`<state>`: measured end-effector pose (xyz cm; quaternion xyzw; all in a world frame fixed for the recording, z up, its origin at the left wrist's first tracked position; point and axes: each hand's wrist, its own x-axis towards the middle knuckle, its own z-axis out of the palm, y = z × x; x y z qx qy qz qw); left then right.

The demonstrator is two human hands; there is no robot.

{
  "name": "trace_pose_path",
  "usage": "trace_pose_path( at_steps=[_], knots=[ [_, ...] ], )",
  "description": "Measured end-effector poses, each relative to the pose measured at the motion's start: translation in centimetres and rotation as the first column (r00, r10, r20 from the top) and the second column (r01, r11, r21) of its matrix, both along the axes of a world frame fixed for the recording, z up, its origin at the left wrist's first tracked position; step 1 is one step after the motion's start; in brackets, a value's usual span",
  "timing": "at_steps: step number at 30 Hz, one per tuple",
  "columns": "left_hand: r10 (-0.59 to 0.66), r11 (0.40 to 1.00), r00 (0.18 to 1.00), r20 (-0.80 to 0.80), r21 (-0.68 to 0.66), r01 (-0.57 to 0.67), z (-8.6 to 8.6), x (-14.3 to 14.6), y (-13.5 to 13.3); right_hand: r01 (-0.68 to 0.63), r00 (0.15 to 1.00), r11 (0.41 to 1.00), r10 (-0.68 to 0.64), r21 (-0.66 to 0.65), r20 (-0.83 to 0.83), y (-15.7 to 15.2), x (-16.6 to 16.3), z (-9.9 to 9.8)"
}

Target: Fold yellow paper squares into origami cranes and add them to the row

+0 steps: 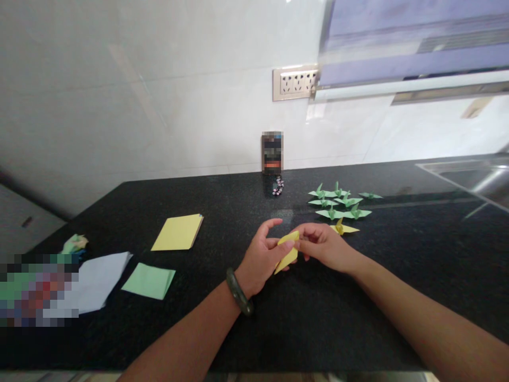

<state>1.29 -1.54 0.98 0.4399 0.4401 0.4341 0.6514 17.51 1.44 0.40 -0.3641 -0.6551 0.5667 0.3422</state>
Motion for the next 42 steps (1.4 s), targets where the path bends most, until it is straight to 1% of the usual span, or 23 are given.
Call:
trace_pose_path(
  at_steps=[2,3,6,9,11,16,20,25,30,34,39,42],
  knots=[
    [-0.048,0.998,0.997,0.052,-0.03,0.05,-0.2,-0.1,0.1,-0.002,1.0,1.0,0.002,-0.011,0.003,-0.1,-0.1,0.0],
    [-0.06,0.996,0.996,0.073,-0.059,0.064,-0.3,-0.1,0.1,0.017,1.0,1.0,-0.017,-0.015,-0.002,-0.1,-0.2,0.0],
    [-0.056,0.992,0.99,0.126,-0.103,0.069,-0.5,-0.1,0.2,0.137,0.99,0.99,-0.138,-0.019,-0.02,-0.1,-0.6,0.0],
    [-0.039,0.991,0.982,0.187,-0.121,0.062,-0.7,-0.1,0.3,0.26,0.965,0.965,-0.261,-0.023,-0.036,-0.2,-1.0,-0.2],
    [-0.024,0.99,0.977,0.212,-0.128,0.052,-0.8,0.0,0.4,0.298,0.953,0.954,-0.299,-0.029,-0.044,-0.4,-1.3,-0.3],
    [0.012,0.995,0.975,0.223,-0.104,0.012,-1.0,0.2,0.3,0.316,0.943,0.945,-0.323,-0.089,-0.082,-0.9,-1.9,-0.4],
    [0.027,0.995,0.981,0.192,-0.104,-0.008,-0.9,0.3,0.1,0.332,0.929,0.931,-0.351,-0.154,-0.117,-1.0,-2.3,-0.5],
    [0.024,0.995,0.981,0.195,-0.099,-0.005,-0.6,0.3,0.1,0.332,0.911,0.918,-0.372,-0.218,-0.18,-0.9,-2.3,-1.0],
    [0.011,0.997,0.984,0.178,-0.075,0.002,-0.8,0.3,0.1,0.327,0.892,0.905,-0.39,-0.27,-0.228,-1.0,-2.4,-1.2],
    [0.017,0.999,0.989,0.146,-0.043,-0.011,-1.0,0.4,0.0,0.35,0.883,0.896,-0.413,-0.274,-0.222,-1.1,-2.5,-0.9],
    [0.037,0.999,0.992,0.118,-0.011,-0.036,-0.9,0.6,-0.1,0.408,0.871,0.881,-0.454,-0.24,-0.187,-1.3,-2.6,-0.6],
    [0.033,0.999,0.992,0.122,0.009,-0.035,-0.9,0.6,-0.2,0.421,0.869,0.879,-0.462,-0.223,-0.178,-1.4,-2.7,-0.7]
  ],
)
